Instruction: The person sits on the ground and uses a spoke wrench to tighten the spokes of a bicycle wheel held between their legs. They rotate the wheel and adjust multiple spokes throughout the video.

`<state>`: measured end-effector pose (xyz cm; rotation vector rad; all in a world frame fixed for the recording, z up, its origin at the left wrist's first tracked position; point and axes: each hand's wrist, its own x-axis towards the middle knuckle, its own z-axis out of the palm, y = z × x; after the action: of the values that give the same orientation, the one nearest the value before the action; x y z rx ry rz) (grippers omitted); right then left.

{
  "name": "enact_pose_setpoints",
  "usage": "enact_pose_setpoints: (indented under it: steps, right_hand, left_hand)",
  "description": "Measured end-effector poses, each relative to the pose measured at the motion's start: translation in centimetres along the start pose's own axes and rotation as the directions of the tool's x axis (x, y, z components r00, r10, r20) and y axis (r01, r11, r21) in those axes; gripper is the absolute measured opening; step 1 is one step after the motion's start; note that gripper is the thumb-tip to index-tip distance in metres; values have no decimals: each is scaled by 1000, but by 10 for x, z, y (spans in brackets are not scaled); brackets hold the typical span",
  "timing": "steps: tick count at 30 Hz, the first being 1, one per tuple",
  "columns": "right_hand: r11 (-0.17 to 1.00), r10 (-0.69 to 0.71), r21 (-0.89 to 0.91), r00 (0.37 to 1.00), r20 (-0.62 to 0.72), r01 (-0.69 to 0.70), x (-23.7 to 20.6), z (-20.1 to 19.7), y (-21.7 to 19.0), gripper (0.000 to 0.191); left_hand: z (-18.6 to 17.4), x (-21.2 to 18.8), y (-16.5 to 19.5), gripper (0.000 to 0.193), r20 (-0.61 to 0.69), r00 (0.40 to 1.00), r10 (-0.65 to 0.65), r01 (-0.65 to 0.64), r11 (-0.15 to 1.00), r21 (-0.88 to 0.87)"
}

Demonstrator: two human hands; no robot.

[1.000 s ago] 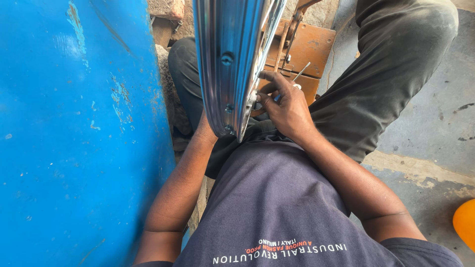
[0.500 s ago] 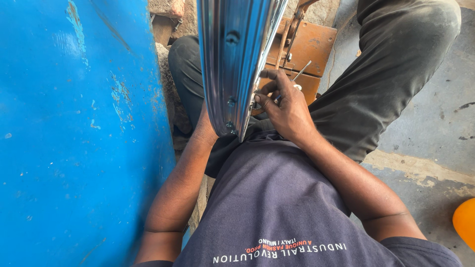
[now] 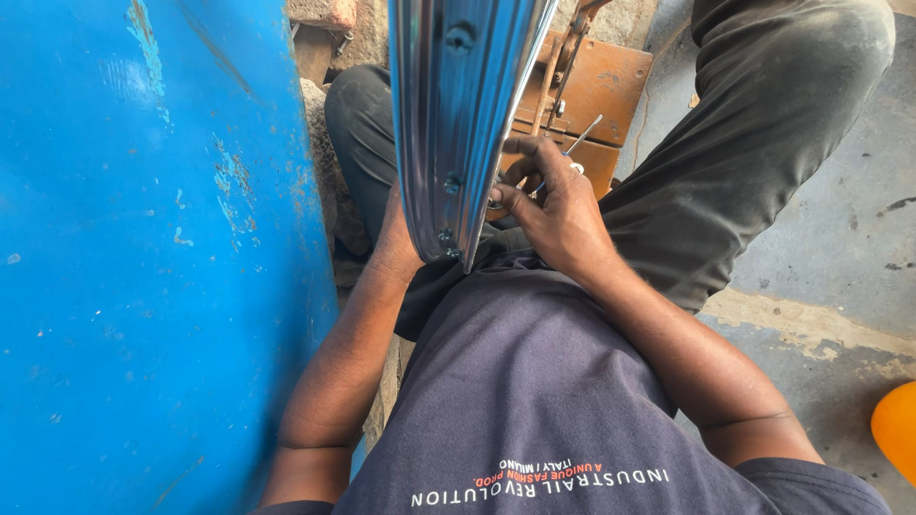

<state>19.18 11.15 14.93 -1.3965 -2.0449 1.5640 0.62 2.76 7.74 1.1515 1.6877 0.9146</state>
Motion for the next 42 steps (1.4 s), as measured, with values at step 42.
enact_pose_setpoints:
  steps: [42]
  right_hand:
    - [959, -143, 238, 988, -61, 154, 19, 12, 11, 20]
  left_hand:
    - [8, -1, -9, 32, 13, 997, -75, 76, 996, -50]
